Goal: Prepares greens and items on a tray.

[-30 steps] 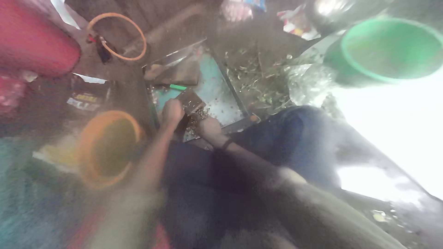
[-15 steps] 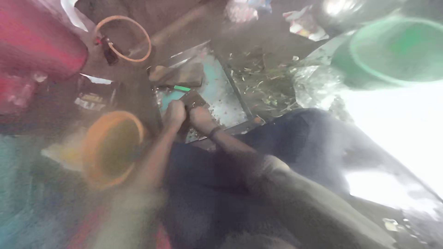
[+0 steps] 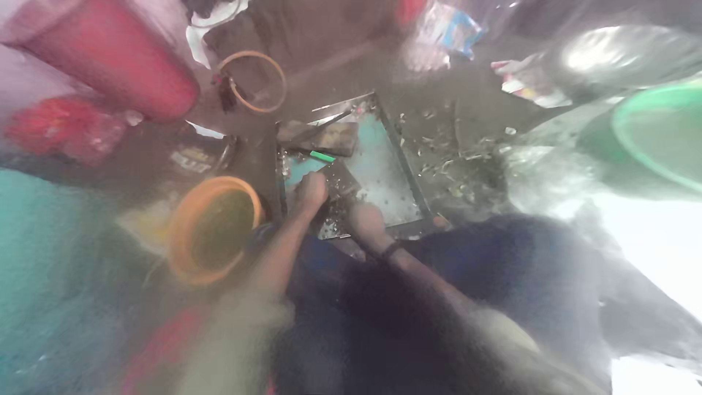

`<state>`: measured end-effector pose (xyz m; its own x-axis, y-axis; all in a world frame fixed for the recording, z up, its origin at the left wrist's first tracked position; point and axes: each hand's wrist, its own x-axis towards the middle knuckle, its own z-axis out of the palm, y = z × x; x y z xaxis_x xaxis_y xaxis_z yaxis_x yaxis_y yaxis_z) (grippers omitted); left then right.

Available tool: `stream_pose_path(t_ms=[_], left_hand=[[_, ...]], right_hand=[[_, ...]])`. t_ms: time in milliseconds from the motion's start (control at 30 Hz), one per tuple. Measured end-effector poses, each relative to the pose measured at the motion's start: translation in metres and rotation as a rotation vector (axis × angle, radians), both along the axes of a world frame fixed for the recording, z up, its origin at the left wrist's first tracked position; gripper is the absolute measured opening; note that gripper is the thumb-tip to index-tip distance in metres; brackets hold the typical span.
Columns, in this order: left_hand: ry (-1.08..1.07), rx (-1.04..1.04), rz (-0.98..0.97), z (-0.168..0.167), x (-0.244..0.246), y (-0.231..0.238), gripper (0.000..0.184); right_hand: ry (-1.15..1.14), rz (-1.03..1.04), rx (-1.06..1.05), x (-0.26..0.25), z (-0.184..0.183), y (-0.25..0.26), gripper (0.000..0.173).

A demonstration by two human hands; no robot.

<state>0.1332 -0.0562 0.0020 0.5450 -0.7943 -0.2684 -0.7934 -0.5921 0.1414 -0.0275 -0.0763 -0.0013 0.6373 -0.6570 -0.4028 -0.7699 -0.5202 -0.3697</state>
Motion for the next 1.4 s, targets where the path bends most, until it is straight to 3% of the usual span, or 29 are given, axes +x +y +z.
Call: stream_pose_path(t_ms=[133,300,467,600,767,967,1067,1400], left_hand=[[-0.007,0.046,0.005,0.006,-0.006,0.000,0.013],[0.001,-0.025,0.017,0.005,-0.003,0.005,0.008],[0.038,-0.069,-0.036,0.002,0.001,0.003,0.013],[0.058,-0.048,-0.021,0.002,0.003,0.000,0.015],[0.007,-0.048,0.007,-0.001,-0.002,0.005,0.021],[-0.016,0.013,0.038,0.000,-0.002,0.006,0.009],[0.014,-0.034,0.044,-0.001,-0.003,0.014,0.009],[0.045,-0.102,0.009,0.000,0.001,0.010,0.012]], right_hand=[[-0.004,0.009,0.025,0.030,0.011,-0.012,0.031],[-0.060,-0.002,0.071,0.055,-0.006,-0.010,0.032],[-0.026,0.021,0.024,0.031,-0.014,-0.004,0.033],[0.025,0.051,0.000,0.003,-0.015,0.002,0.049],[0.000,0.000,0.013,0.002,0.001,0.000,0.038],[-0.068,0.022,0.090,0.042,0.008,-0.004,0.029],[-0.092,-0.009,0.067,0.049,-0.004,-0.002,0.038],[-0.037,0.037,0.022,-0.007,-0.011,0.013,0.037]])
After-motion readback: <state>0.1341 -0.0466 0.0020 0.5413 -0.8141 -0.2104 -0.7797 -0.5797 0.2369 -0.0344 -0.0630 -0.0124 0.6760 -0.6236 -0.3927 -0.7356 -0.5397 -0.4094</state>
